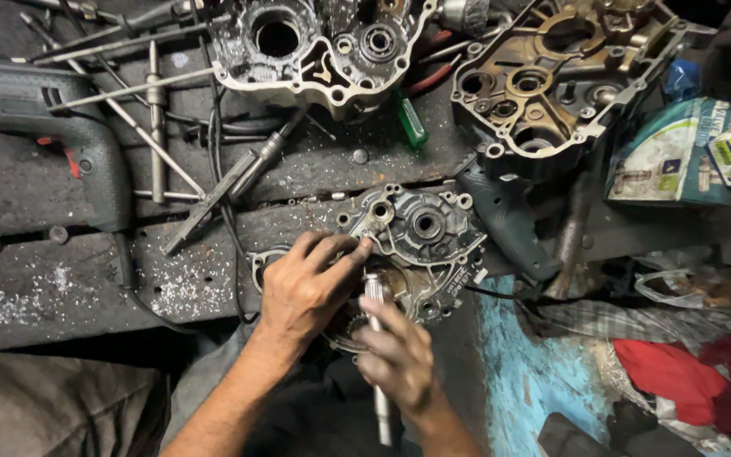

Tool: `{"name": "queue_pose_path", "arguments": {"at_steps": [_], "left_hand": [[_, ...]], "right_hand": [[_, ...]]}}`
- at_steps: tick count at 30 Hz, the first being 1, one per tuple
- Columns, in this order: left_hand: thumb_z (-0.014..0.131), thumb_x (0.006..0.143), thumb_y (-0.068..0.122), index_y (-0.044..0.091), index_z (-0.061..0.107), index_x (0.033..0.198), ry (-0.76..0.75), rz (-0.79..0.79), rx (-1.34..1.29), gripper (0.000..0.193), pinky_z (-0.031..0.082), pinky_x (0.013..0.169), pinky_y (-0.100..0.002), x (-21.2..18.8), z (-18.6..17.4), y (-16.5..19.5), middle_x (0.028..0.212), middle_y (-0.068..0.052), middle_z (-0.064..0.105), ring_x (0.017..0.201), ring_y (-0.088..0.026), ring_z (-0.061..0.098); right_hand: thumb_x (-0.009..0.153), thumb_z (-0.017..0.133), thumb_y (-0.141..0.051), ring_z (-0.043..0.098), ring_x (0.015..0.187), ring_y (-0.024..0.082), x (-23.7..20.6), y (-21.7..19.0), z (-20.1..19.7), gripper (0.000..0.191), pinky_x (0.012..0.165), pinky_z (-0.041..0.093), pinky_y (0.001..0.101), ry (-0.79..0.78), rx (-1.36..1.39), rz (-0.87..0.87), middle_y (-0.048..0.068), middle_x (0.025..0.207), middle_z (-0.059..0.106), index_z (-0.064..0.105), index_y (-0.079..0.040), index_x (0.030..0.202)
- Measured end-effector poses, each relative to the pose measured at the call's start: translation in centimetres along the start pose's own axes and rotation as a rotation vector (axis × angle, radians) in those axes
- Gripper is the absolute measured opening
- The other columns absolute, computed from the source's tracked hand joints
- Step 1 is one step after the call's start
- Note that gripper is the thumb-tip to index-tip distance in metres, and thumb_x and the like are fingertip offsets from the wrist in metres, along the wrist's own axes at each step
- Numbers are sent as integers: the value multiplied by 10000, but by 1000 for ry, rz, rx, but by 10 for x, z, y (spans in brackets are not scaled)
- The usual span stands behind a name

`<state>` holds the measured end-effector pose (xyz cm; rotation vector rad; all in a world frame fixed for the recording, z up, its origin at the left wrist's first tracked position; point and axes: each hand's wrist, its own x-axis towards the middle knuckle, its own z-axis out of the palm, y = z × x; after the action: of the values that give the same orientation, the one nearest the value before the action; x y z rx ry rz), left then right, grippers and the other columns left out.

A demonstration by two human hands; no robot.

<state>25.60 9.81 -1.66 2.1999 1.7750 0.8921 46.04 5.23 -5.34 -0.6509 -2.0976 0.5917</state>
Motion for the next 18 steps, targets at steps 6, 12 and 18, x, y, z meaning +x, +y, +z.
{"name": "queue_pose_path", "arguments": {"at_steps": [6, 12, 18], "left_hand": [[747, 754, 130, 144, 734, 1212, -7, -4, 9, 458, 577, 714, -337, 0, 1, 0, 1088, -22, 716, 995, -236, 674], [757, 804, 131, 151, 729, 1228, 11, -25, -11, 425, 572, 698, -321, 0, 0, 0, 1089, -15, 713, 974, -212, 680], [764, 749, 134, 136, 728, 1235, 6, -31, -44, 487, 570, 712, -336, 3, -3, 0, 1082, -25, 719, 953, -224, 681]], "right_hand": [[872, 769, -17, 709, 1165, 406, 1, 2, 1, 240, 883, 636, 492, 97, 33, -64, 76, 1074, 703, 546, -92, 922], [860, 745, -97, 704, 1201, 411, 3, 1, 2, 199, 857, 648, 431, 60, 61, -30, 69, 1083, 721, 550, -102, 892], [844, 751, -87, 698, 1194, 377, 7, 3, 4, 196, 886, 621, 485, 108, -17, -88, 55, 1078, 723, 559, -97, 881]]}}
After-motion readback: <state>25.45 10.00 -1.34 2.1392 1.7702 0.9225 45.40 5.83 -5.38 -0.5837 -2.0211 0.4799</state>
